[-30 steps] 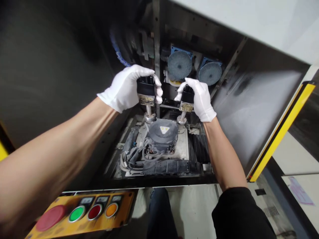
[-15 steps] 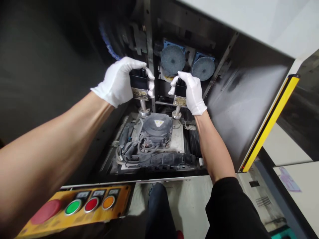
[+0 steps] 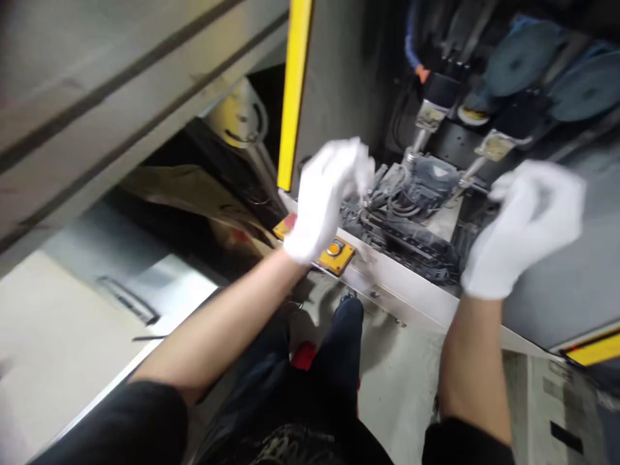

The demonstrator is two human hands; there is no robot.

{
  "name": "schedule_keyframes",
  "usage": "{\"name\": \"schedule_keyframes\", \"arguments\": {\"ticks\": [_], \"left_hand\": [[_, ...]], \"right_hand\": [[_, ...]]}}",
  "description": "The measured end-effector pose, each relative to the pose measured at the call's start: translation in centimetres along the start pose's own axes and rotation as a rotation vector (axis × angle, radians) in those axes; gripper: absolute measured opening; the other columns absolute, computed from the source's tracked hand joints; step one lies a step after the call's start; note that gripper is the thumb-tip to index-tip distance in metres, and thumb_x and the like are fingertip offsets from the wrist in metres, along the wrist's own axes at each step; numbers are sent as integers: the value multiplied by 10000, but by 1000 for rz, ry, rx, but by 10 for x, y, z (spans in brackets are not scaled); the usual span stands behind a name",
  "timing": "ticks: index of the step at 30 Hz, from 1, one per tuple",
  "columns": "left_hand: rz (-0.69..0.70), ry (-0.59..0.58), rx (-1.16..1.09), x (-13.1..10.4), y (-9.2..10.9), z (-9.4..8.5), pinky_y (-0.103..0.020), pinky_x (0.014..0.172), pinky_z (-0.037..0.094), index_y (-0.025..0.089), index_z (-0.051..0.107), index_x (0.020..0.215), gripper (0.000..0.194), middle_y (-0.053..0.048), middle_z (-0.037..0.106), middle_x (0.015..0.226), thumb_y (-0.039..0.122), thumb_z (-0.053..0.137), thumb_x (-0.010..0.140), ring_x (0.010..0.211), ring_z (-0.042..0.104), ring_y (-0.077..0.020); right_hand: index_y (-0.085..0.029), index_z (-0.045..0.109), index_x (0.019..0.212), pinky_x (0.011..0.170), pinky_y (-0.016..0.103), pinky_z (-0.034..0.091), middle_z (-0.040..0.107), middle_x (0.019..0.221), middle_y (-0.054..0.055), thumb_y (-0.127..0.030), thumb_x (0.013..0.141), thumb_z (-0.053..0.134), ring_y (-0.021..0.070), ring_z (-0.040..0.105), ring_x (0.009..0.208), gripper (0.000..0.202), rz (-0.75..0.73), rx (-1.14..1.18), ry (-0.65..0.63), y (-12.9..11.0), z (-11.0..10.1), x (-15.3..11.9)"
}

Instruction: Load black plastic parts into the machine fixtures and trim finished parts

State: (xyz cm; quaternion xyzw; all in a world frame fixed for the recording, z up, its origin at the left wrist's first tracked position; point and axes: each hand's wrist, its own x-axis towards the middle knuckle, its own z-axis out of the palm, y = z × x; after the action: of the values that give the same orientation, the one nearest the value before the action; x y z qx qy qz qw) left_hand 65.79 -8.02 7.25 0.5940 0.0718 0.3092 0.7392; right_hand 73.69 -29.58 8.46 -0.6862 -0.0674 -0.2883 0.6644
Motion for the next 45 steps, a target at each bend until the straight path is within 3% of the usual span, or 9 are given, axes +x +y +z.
{"name": "schedule_keyframes", "arguments": {"ticks": [2,5,10,20,25,28,32,41,45], "left_hand": [[-130,-195,161,-109,-15,-56,-336,815,584,180,697,918,170,-54,724,969,324,785,904,934,685,-223],[-598,-313,343,-262,-34,-142,-341,745,531,155,695,864,296,-64,706,860,442,689,936,772,617,-199],[-828,38,621,-394,-18,-252,-365,843,509,177,684,902,405,-67,708,915,567,590,954,899,631,-247],[-254,367,841,-448,66,-294,-283,803,552,201,744,977,161,-17,778,934,299,622,1011,832,717,-167],[190,887,1447,-499,121,-382,-363,978,581,201,707,1189,228,-83,780,1119,244,724,966,1024,746,-230],[33,1081,1587,-525,150,-451,-513,1160,497,118,623,1406,578,-194,684,1390,393,759,916,1316,638,-354],[-333,942,1343,-542,165,-504,-521,1198,466,104,594,1475,785,-172,657,1454,513,756,826,1343,621,-367],[-329,1045,1145,-535,159,-496,-445,1180,498,172,680,1382,711,-90,731,1354,520,785,771,1265,681,-312],[-358,1096,1116,-533,162,-492,-434,1174,510,169,676,1407,772,-93,740,1339,510,829,731,1248,691,-305]], "right_hand": [[-253,781,1030,988,490,578,787,1056,59,-257,1014,590,266,730,1014,192,-506,-322,-389,13,-1,-91],[-123,697,1339,1043,504,553,740,1312,174,-248,929,666,339,683,1190,430,-653,-483,-890,41,29,-199],[-21,406,1596,1123,622,393,478,1608,286,-259,901,626,462,449,1433,766,-649,-817,-1056,58,99,-239],[-120,785,1011,893,583,491,698,1115,274,-295,804,716,456,650,1115,280,-475,-1103,-1127,35,174,-198],[-94,756,1260,854,579,466,668,1256,329,-445,828,663,493,637,1142,565,-618,-1252,-1057,51,156,-206],[-117,738,1327,898,598,462,660,1369,296,-468,865,527,498,607,1237,617,-787,-1091,-941,73,116,-248],[-59,688,1377,1016,597,485,682,1359,276,-533,846,501,463,619,1258,736,-548,-762,-1164,100,66,-328],[-134,595,1509,1181,555,448,665,1461,212,-634,787,645,398,626,1341,880,-24,-478,-1363,127,85,-411],[-140,762,1216,1051,490,553,797,1199,196,-677,730,703,359,729,1153,726,151,-309,-1378,140,114,-442]]}}
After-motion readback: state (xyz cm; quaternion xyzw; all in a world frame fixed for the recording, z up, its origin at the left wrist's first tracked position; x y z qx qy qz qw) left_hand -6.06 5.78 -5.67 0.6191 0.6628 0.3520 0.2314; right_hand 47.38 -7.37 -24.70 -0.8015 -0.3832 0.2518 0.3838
